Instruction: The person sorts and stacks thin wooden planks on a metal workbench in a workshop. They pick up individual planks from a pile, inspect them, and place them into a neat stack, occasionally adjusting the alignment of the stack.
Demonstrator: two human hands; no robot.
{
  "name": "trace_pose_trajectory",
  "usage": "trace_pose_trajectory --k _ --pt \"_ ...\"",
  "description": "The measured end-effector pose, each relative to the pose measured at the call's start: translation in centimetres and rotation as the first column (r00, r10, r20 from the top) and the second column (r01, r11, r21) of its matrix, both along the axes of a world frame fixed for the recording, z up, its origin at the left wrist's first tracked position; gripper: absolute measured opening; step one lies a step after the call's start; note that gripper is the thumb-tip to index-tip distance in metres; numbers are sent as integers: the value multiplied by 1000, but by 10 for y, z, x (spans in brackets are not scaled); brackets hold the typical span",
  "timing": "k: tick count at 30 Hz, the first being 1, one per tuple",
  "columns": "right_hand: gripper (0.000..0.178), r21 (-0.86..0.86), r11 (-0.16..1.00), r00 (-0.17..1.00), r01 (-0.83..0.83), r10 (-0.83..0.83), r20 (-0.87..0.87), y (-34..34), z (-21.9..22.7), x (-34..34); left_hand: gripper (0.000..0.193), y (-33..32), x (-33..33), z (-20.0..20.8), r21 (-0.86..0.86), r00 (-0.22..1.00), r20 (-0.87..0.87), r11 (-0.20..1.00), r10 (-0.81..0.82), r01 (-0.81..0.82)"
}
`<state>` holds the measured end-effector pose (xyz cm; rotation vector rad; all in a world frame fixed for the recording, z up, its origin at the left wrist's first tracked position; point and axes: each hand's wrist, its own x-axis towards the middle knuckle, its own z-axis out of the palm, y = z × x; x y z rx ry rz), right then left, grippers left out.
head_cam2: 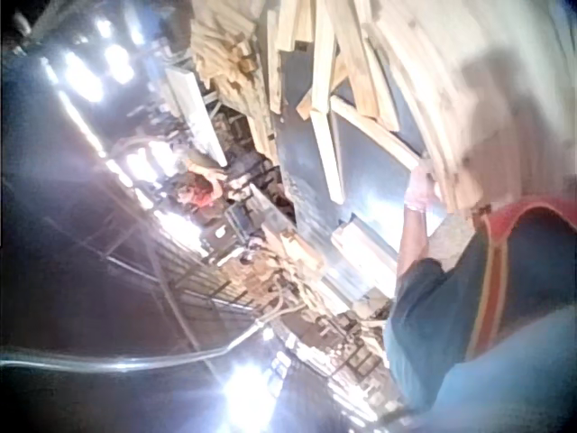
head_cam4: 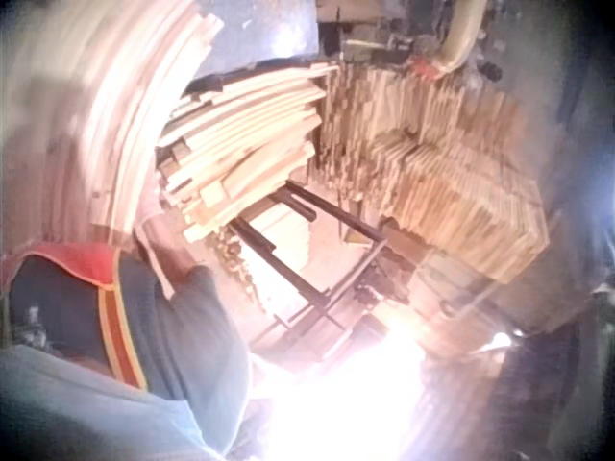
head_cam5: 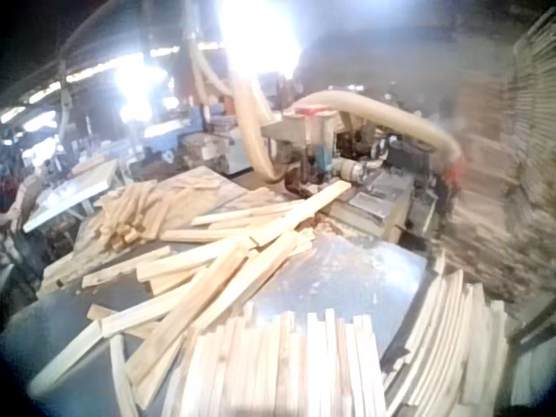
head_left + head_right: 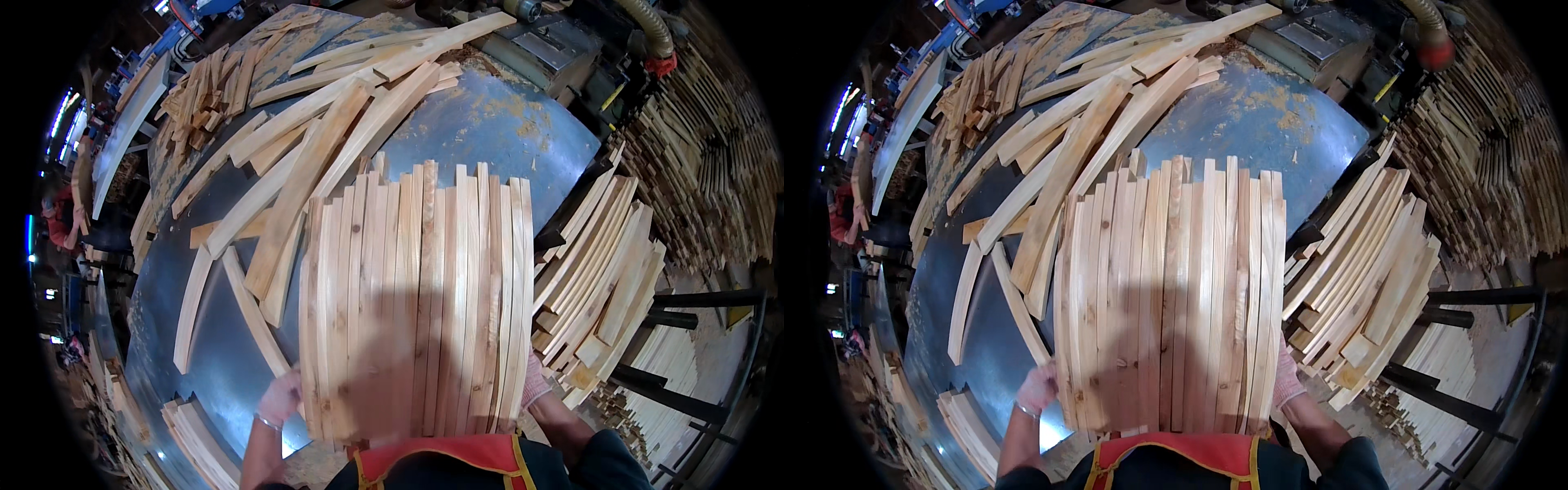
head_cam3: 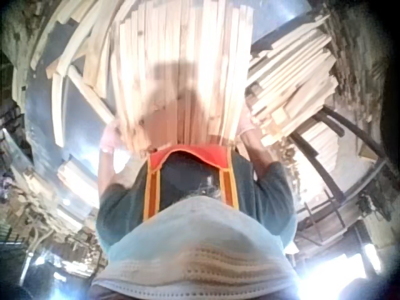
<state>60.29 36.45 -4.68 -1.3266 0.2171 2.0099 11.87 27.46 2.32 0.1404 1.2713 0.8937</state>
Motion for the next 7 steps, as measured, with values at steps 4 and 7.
trace_pose_trajectory --k 4,7 --pt "68 -62 997 997 -37 33 -72 27 17 -5 51 53 3 -38 87 990 12 986 140 -140" --pt "72 6 999 997 -34 34 -65 -18 28 -1 52 80 -6 -93 308 864 -489 903 -121 301"
